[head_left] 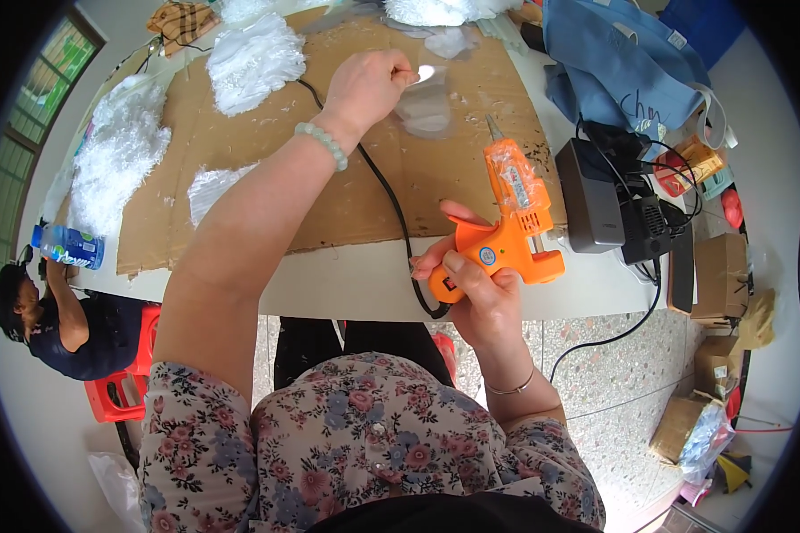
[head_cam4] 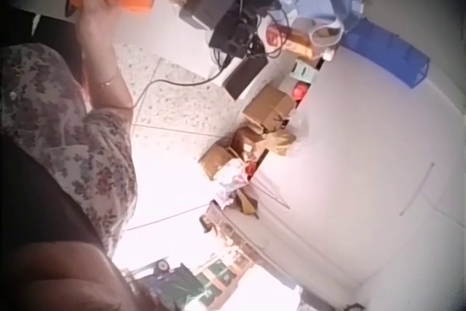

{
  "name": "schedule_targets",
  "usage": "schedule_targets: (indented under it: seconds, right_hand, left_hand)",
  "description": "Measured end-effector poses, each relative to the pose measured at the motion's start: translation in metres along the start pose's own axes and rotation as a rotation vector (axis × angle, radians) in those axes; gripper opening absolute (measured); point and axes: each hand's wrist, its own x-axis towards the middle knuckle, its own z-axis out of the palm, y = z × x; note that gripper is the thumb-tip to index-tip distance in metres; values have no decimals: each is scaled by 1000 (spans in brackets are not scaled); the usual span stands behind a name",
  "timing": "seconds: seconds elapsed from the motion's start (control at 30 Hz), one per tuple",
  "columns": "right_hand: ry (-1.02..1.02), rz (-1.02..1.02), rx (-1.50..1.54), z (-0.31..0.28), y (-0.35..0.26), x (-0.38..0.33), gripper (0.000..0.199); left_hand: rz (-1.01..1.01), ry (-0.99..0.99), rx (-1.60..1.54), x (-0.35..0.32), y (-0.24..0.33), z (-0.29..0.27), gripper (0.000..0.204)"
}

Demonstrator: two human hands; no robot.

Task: Gluing white fiberfill onto a cardboard sheet using a hot glue gun.

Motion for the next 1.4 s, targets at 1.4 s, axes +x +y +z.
schedule_targets:
  seconds: [1.4]
  right_hand:
    - [88,-100,-237,7,14,2,51]
  left_hand:
    - [489,328,606,-219,-84,-161,29]
